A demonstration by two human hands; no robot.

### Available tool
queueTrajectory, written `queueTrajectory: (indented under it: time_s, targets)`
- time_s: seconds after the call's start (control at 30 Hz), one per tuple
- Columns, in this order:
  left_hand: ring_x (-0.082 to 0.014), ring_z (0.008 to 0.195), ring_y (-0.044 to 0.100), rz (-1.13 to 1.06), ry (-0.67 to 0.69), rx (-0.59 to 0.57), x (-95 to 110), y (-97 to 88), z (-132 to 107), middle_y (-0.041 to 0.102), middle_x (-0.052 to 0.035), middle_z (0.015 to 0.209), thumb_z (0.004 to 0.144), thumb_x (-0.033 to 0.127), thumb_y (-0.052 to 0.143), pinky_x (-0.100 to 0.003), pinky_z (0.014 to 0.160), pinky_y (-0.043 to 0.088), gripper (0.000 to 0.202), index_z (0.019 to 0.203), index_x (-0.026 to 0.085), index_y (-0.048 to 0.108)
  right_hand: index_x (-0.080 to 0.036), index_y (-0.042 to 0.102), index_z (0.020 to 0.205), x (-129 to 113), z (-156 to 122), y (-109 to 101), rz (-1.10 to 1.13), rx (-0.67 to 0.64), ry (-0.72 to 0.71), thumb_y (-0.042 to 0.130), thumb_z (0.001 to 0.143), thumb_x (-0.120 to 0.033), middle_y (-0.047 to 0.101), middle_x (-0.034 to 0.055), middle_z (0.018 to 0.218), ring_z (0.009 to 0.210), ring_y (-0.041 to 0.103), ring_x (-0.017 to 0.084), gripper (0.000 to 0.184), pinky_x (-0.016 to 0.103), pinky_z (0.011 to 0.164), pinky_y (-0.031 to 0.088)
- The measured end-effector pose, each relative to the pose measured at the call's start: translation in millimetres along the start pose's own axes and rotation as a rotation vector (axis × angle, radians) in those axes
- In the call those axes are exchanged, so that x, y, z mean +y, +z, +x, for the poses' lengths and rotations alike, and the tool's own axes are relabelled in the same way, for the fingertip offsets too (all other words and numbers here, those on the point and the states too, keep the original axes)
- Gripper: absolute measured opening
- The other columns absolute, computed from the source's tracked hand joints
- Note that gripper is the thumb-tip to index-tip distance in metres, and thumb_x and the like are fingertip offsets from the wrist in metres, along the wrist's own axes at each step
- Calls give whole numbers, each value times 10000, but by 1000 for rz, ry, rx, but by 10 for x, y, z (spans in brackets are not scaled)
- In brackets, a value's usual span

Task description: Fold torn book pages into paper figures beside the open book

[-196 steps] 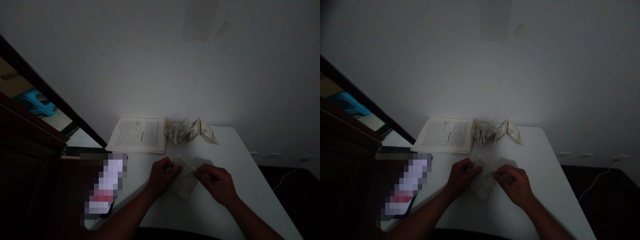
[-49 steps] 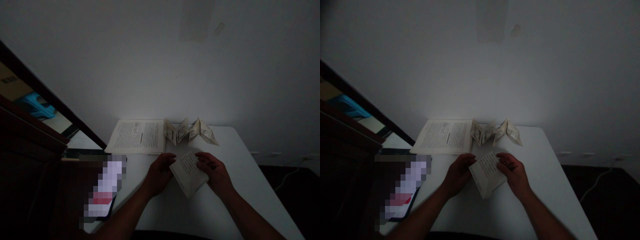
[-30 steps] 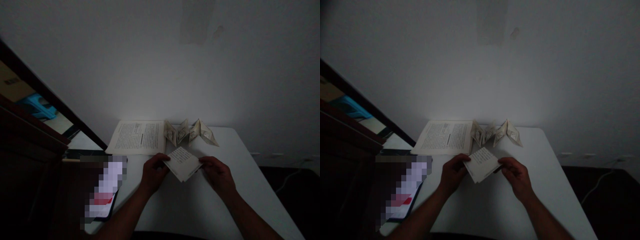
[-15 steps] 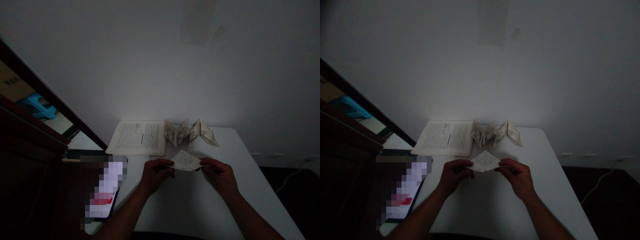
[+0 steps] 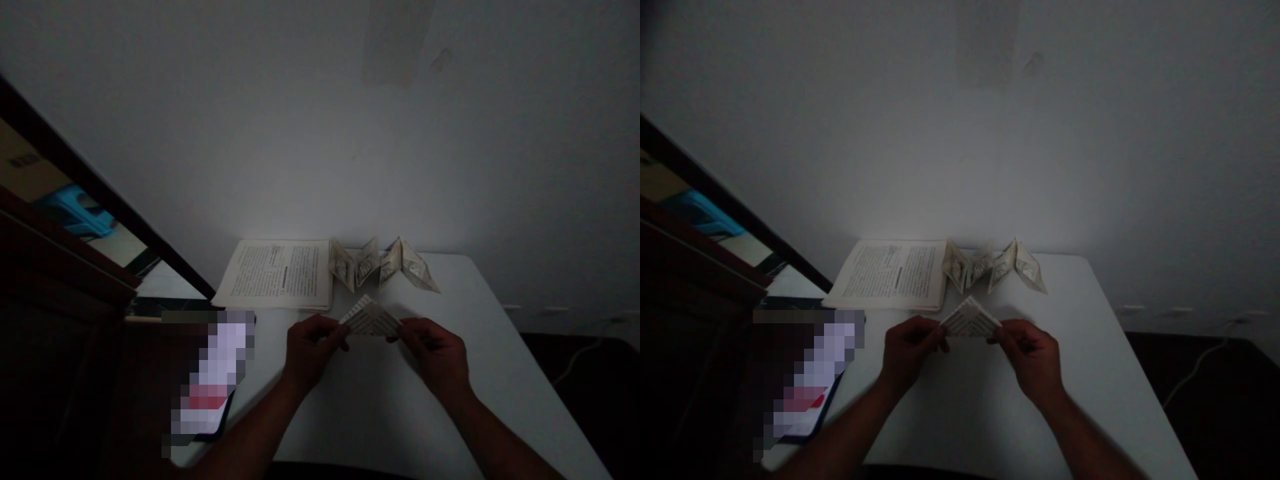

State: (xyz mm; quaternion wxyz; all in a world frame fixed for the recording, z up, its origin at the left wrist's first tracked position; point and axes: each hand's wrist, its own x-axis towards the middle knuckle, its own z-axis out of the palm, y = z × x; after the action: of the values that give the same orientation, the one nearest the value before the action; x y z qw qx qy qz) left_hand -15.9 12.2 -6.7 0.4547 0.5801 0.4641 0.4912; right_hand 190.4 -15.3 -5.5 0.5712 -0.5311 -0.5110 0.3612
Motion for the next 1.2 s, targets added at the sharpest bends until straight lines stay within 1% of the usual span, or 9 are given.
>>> queueTrajectory:
  time_s: [0.2, 0.27, 0.4, 0.5, 0.6, 0.77, 0.97, 1.2]
  targets:
    - [-109, 502, 578, -60, -23, 28, -1, 25, 11, 640, 14, 544, 736, 301, 682, -206, 535, 472, 167, 652, 162, 642, -184, 658, 614, -37, 1, 52, 26, 50, 20, 717, 693, -323, 702, 45, 637, 565, 658, 179, 170, 278, 526, 549]
    - [-112, 518, 577, -63, -12, 33, 7, 35, 8, 633, 10, 553, 739, 302, 678, -212, 542, 471, 185, 632, 160, 629, -186, 656, 600, -52, -2, 69, 18, 48, 21, 716, 697, -328, 696, 45, 633, 571, 655, 179, 182, 285, 537, 550]
    - [-119, 571, 580, -43, 40, 34, 23, 65, 0, 613, -4, 583, 750, 291, 660, -221, 569, 468, 239, 564, 156, 594, -186, 629, 556, -63, -4, 91, 21, 54, -21, 721, 694, -319, 682, 45, 624, 570, 642, 172, 213, 275, 527, 536]
    - [-111, 563, 560, -30, 61, 44, 25, 84, 1, 590, 2, 580, 741, 268, 663, -215, 556, 450, 239, 548, 157, 577, -184, 620, 553, -45, -5, 100, 39, 52, -40, 726, 690, -300, 675, 40, 624, 566, 636, 164, 208, 264, 519, 526]
    - [-103, 545, 540, -16, 54, 58, 20, 92, 1, 573, 10, 563, 730, 248, 670, -210, 543, 435, 243, 536, 159, 553, -185, 609, 549, -17, -10, 106, 43, 47, -39, 720, 697, -287, 665, 29, 605, 552, 630, 157, 212, 258, 517, 518]
    - [-106, 555, 545, 16, 57, 67, 11, 93, -13, 579, 7, 574, 726, 235, 667, -213, 552, 436, 258, 523, 160, 525, -187, 578, 531, 15, -18, 101, 45, 51, -45, 719, 698, -279, 651, 22, 588, 541, 619, 153, 238, 256, 508, 505]
    - [-102, 522, 526, 26, 48, 68, -1, 98, -21, 560, 17, 544, 733, 258, 662, -210, 531, 430, 278, 521, 165, 508, -183, 588, 522, 6, -9, 98, 0, 45, -55, 715, 703, -307, 642, 33, 576, 534, 611, 155, 253, 257, 489, 499]
    - [-106, 519, 527, 43, 46, 71, 22, 95, -21, 559, 12, 531, 713, 266, 676, -213, 527, 434, 287, 499, 168, 512, -190, 590, 502, -28, -4, 111, -17, 76, -63, 730, 678, -353, 640, 35, 562, 513, 608, 158, 278, 260, 461, 504]
